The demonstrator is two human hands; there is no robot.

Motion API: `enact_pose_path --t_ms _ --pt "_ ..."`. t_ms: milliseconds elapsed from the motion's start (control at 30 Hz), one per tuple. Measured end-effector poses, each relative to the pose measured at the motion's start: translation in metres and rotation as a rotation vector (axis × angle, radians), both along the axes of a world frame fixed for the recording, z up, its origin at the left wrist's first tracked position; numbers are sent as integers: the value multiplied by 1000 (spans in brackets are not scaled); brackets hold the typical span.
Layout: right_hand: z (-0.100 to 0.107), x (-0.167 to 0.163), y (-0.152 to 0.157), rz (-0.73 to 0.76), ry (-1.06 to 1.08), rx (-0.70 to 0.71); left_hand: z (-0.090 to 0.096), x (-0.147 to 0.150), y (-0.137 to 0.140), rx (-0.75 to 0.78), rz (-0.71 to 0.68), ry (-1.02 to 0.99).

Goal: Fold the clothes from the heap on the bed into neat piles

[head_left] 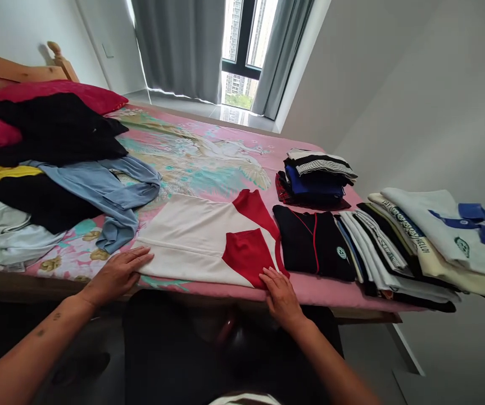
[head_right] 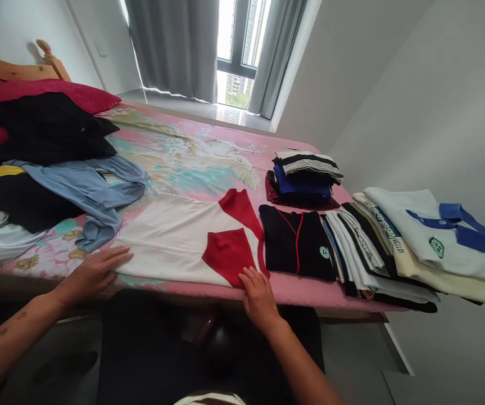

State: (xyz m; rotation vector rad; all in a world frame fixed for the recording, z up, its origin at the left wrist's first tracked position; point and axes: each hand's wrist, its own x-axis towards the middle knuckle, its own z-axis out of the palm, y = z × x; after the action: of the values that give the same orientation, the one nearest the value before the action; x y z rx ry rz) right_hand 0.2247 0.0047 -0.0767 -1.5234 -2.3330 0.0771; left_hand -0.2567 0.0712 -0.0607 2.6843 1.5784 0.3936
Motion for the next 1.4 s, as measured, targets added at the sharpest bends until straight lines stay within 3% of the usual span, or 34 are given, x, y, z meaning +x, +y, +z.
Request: enact_pose_path --t_ms 167,267,333,467,600,700,800,900,967,1100,1233,1333,1400 --pt "4 0 10 -27 -36 -51 5 -5 4 1 -15 85" --pt "20 -2 6 -38 -59 -132 11 -6 -4 0 10 92" --pt "35 -7 6 -28 -34 -153 19 11 -10 7 2 59" --pt "59 -29 27 8 131 -86 42 106 -9 -8 -234 -26" --pt "63 -52 63 -1 290 -23 52 220 15 -84 -555 -39" --pt "57 -56 86 -2 308 -31 41 260 40 -109 -472 -26" --pt "41 -49 104 -2 180 -55 16 259 58 -130 -302 -17" --pt "17 -39 114 -48 34 -122 -3 246 62 -157 -246 -3" --pt "3 -36 116 -69 -9 -135 -4 244 62 -165 -237 6" --pt "-9 -35 115 -65 28 -100 19 267 69 -132 -226 23" --pt "-4 -26 117 -72 343 -87 27 298 81 -110 -231 -62" --pt "8 -10 135 -252 726 -53 10 305 87 -111 -253 -122" --pt "17 0 160 -315 842 -55 -3 304 87 -93 -264 -125"
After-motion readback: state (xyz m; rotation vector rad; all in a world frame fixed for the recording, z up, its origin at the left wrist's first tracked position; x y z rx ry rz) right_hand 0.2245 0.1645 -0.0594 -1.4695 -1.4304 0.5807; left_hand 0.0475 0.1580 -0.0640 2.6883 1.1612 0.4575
